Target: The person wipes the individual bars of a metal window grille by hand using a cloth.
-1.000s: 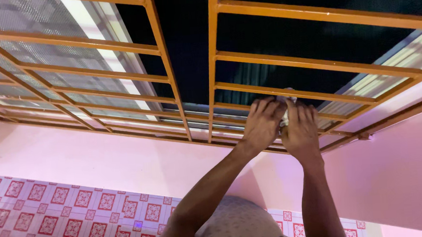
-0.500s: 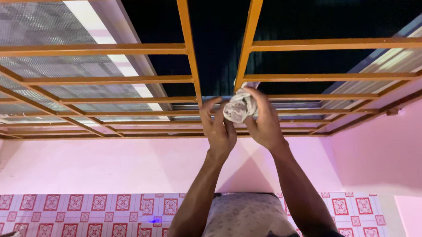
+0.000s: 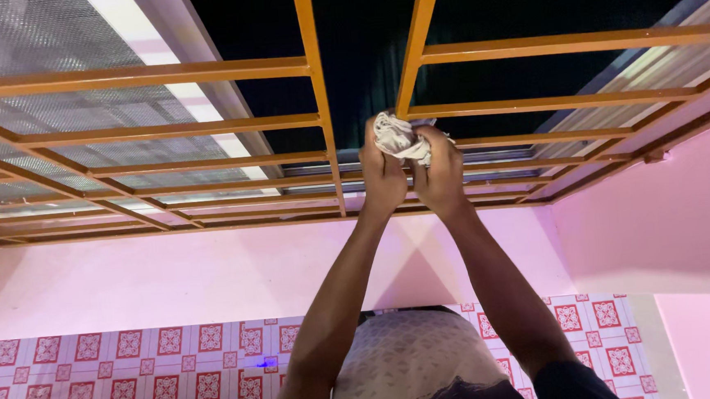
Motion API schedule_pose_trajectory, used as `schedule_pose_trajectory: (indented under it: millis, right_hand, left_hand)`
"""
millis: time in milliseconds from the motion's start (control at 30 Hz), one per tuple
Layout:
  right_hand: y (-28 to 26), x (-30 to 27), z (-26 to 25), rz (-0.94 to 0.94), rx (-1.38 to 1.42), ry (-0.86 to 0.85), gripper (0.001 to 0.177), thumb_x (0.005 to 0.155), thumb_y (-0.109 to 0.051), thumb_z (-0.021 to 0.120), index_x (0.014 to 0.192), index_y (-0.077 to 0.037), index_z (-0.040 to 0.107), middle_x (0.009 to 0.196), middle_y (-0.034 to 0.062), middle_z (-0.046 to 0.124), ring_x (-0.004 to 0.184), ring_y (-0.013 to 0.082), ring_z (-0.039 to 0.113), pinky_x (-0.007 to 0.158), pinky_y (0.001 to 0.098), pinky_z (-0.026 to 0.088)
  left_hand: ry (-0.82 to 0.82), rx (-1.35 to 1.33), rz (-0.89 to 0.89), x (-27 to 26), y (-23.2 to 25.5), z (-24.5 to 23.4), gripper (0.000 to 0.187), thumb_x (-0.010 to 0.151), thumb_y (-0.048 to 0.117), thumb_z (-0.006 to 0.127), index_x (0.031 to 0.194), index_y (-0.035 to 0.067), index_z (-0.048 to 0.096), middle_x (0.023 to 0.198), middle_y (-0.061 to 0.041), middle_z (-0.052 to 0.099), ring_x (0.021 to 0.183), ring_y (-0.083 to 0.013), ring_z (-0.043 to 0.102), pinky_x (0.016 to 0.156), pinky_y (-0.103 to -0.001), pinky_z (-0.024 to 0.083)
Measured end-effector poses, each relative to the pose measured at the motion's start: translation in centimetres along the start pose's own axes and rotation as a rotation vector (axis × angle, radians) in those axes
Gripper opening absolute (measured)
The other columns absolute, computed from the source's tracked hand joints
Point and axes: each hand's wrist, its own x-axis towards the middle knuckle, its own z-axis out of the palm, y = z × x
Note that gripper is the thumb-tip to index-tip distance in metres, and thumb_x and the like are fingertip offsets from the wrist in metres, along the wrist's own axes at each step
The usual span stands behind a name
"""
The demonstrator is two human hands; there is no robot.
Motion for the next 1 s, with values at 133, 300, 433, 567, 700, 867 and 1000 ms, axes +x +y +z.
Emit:
schedule_pose_trajectory:
  millis: [133,300,433,567,700,867,1000]
  right_hand:
    - [-1.0,-2.1,0.2,-0.100,-0.190,0.011,0.046,0.080,0.011,0.063,0.125,0.003,0.061,0.121,0.0266,0.065,0.118,0.0473,0.061,0.106,0.0538,0.047]
    - [-1.2,-2.6,-0.5,-0.211,-0.206,0.015,0.035,0.085,0.007,0.066,0.119,0.003,0.065,0.121,0.0214,0.068,0.124,0.0431,0.059,0.112,0.0580,0.040]
    - [-0.4,-4.2,0.0,-0.235,-0.269,0.018,0.025,0.087,0.005,0.068,0.112,-0.001,0.070,0.113,0.0159,0.070,0.124,0.0374,0.061,0.114,0.0612,0.038]
    - [1.6,-6.7,0.0,-0.285,-0.370,-0.017,0.023,0.086,0.004,0.068,0.107,-0.004,0.067,0.122,0.0226,0.068,0.130,0.0442,0.057,0.118,0.0597,0.035]
    - [3.9,-7.7,-1.7,-0.128,-0.277,-0.189,0.030,0.082,0.001,0.070,0.111,-0.001,0.066,0.124,0.0223,0.066,0.127,0.0395,0.056,0.121,0.0599,0.033]
    - [6.2,-7.2,-7.7,-0.128,-0.347,-0.241,0.039,0.082,0.004,0.070,0.120,-0.005,0.070,0.132,0.0103,0.067,0.136,0.0343,0.053,0.120,0.0570,0.028]
    - [8.2,-7.0,-13.4,-0.054,-0.419,-0.250,0.043,0.077,0.002,0.071,0.120,-0.006,0.071,0.133,0.0072,0.064,0.138,0.0349,0.049,0.118,0.0577,0.030]
  left_hand:
    - [-0.007,-0.012,0.054,-1.7,-2.2,-0.8,0.039,0.096,-0.006,0.041,0.133,-0.001,0.053,0.104,-0.013,0.071,0.093,-0.0192,0.069,0.084,-0.031,0.057]
    - [0.061,0.156,0.135,-3.0,-2.7,-0.7,0.033,0.094,-0.003,0.050,0.126,-0.002,0.057,0.103,-0.014,0.072,0.091,-0.0253,0.074,0.082,-0.031,0.058]
    - [0.166,0.516,0.101,-5.4,-3.1,-0.3,0.031,0.095,0.006,0.064,0.124,-0.003,0.062,0.119,-0.022,0.069,0.110,-0.0361,0.068,0.096,-0.043,0.053]
    - [0.160,0.781,0.209,-7.9,-4.0,0.1,0.042,0.099,0.016,0.066,0.134,-0.005,0.055,0.146,-0.026,0.054,0.141,-0.0438,0.049,0.119,-0.056,0.038]
    - [0.211,0.919,0.139,-9.4,-5.6,3.6,0.060,0.101,0.015,0.065,0.150,-0.011,0.042,0.161,-0.028,0.039,0.152,-0.0486,0.036,0.126,-0.063,0.026]
    - [0.337,1.007,0.305,-10.2,-7.7,8.9,0.067,0.102,0.017,0.069,0.157,0.002,0.036,0.168,-0.030,0.014,0.158,-0.0503,0.015,0.129,-0.067,0.014]
    - [0.094,1.070,0.215,-10.2,-7.0,14.6,0.066,0.086,0.015,0.070,0.148,0.008,0.050,0.160,-0.032,0.028,0.152,-0.0500,0.020,0.122,-0.067,0.014]
